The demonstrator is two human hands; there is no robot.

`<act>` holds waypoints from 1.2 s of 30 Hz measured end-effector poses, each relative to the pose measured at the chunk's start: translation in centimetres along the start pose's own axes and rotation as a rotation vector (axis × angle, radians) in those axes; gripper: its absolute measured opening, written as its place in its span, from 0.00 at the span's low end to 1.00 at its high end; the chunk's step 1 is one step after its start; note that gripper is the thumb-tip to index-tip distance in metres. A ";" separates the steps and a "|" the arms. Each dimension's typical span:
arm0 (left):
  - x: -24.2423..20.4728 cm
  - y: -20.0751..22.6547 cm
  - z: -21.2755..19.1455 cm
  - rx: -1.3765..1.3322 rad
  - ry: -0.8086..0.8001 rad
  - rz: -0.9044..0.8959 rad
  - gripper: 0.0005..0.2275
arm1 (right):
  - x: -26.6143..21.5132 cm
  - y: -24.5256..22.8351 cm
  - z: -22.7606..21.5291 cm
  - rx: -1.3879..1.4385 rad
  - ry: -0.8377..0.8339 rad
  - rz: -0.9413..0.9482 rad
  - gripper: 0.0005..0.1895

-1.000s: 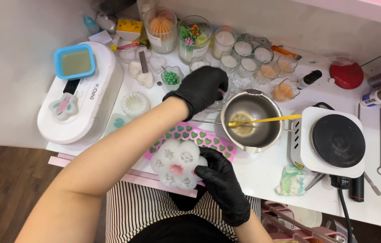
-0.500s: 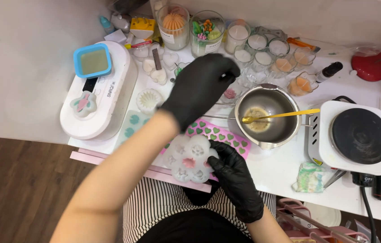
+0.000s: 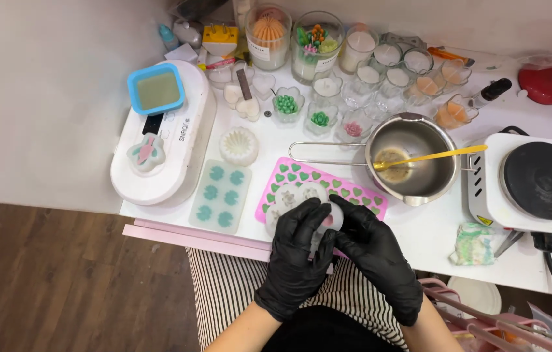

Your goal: Removing small wax shapes from silicone molds and placing them into a container.

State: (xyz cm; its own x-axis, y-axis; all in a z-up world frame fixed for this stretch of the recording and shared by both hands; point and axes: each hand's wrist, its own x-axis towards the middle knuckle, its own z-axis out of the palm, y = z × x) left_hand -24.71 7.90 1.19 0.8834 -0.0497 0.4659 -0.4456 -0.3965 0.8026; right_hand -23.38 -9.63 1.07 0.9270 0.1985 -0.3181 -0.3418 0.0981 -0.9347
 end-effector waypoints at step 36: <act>2.0 -1.9 -1.4 -0.112 0.114 -0.097 0.27 | 2.3 0.4 1.2 0.381 0.089 0.118 0.25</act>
State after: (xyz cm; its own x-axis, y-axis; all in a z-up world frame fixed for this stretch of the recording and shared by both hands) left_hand -22.28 9.81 1.12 0.9036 0.0904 0.4187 -0.3784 -0.2897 0.8792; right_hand -21.56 -7.99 0.14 0.8822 0.1463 -0.4475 -0.4635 0.4373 -0.7707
